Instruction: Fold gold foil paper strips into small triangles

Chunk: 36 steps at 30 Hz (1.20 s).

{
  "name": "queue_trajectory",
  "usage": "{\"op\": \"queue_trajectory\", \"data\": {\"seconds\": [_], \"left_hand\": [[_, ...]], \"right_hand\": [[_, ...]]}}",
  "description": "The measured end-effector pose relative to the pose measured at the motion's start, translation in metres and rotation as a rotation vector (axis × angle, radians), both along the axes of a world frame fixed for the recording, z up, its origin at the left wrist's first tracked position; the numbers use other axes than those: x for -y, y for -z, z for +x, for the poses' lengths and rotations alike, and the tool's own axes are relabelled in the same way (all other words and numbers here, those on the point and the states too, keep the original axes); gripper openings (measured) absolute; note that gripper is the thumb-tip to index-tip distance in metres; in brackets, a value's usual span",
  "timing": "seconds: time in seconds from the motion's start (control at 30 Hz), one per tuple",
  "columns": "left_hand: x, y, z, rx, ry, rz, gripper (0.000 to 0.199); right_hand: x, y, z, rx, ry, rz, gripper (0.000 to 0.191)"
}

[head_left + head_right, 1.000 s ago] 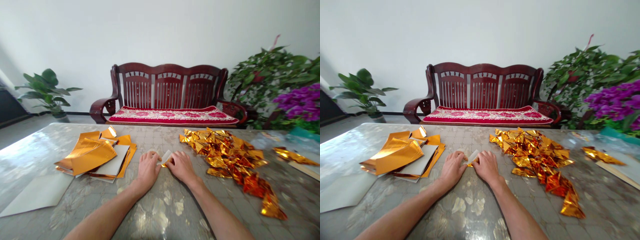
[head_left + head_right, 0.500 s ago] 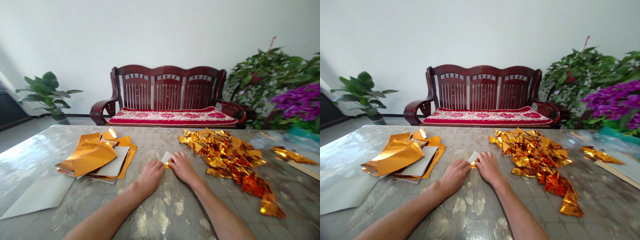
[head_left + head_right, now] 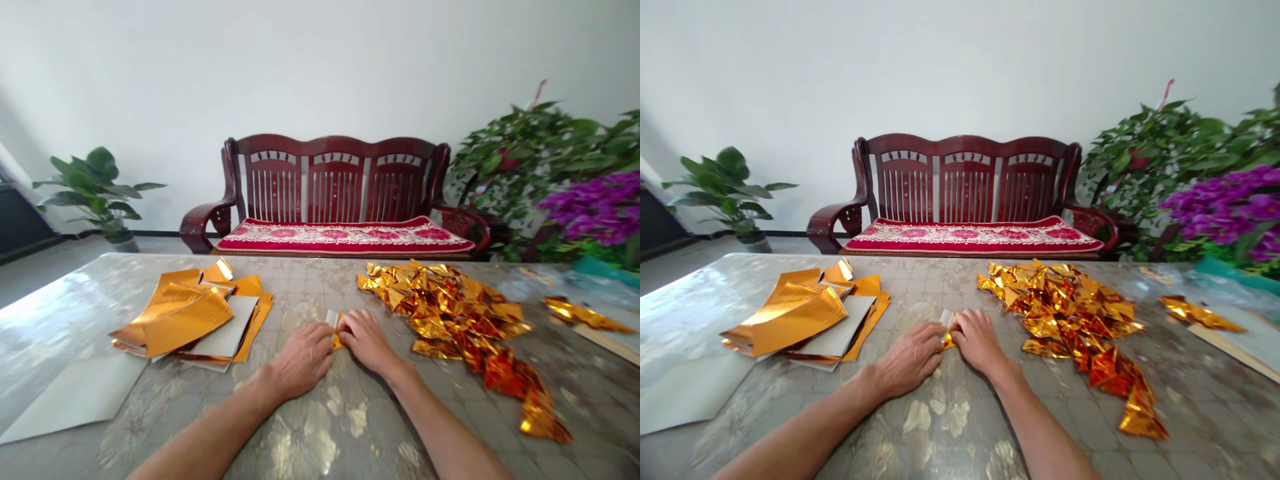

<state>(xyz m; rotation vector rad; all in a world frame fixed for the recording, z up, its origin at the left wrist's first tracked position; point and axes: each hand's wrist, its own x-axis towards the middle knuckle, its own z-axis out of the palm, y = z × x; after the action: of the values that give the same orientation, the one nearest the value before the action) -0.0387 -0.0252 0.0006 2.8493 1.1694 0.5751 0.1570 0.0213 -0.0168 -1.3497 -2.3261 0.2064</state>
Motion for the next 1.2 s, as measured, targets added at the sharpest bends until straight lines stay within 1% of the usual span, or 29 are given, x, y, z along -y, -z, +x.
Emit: {"op": "queue_trajectory", "data": {"seconds": [0.07,0.17,0.23,0.3,0.37,0.47,0.6,0.7,0.87,1.03,1.2], "left_hand": [[0.002,0.000,0.002,-0.022,-0.005,-0.027,0.006],[0.007,0.004,0.009,-0.083,-0.025,-0.027,0.010],[0.011,0.007,0.014,-0.121,-0.024,-0.006,0.015],[0.013,0.010,0.019,-0.157,-0.030,0.014,0.014],[0.013,0.013,0.022,-0.182,-0.041,0.029,0.009],[0.010,0.015,0.025,-0.176,-0.061,0.022,0.005],[0.007,0.013,0.026,-0.126,-0.100,-0.025,0.005],[0.007,0.012,0.026,-0.089,-0.096,-0.063,0.006],[0.007,0.011,0.026,-0.028,-0.081,-0.097,0.011],[0.007,0.012,0.024,0.037,-0.060,-0.136,0.012],[0.007,0.014,0.024,0.080,-0.050,-0.158,0.013]], "right_hand": [[-0.001,0.000,0.001,-0.053,0.039,-0.006,0.008],[0.000,-0.001,0.000,-0.078,0.209,0.030,0.007],[0.002,-0.003,0.000,-0.023,0.320,0.061,0.009],[0.004,-0.006,-0.002,0.054,0.376,0.062,0.014],[0.007,-0.009,-0.004,0.106,0.388,0.032,0.015],[0.010,-0.012,-0.009,0.122,0.390,-0.009,0.014],[0.009,-0.014,-0.016,0.081,0.394,-0.038,0.012],[0.008,-0.015,-0.019,0.036,0.413,-0.090,0.013],[0.007,-0.016,-0.020,-0.020,0.425,-0.151,0.025],[0.007,-0.017,-0.020,-0.020,0.401,-0.157,0.019],[0.007,-0.015,-0.021,0.023,0.374,-0.098,0.016]]}}
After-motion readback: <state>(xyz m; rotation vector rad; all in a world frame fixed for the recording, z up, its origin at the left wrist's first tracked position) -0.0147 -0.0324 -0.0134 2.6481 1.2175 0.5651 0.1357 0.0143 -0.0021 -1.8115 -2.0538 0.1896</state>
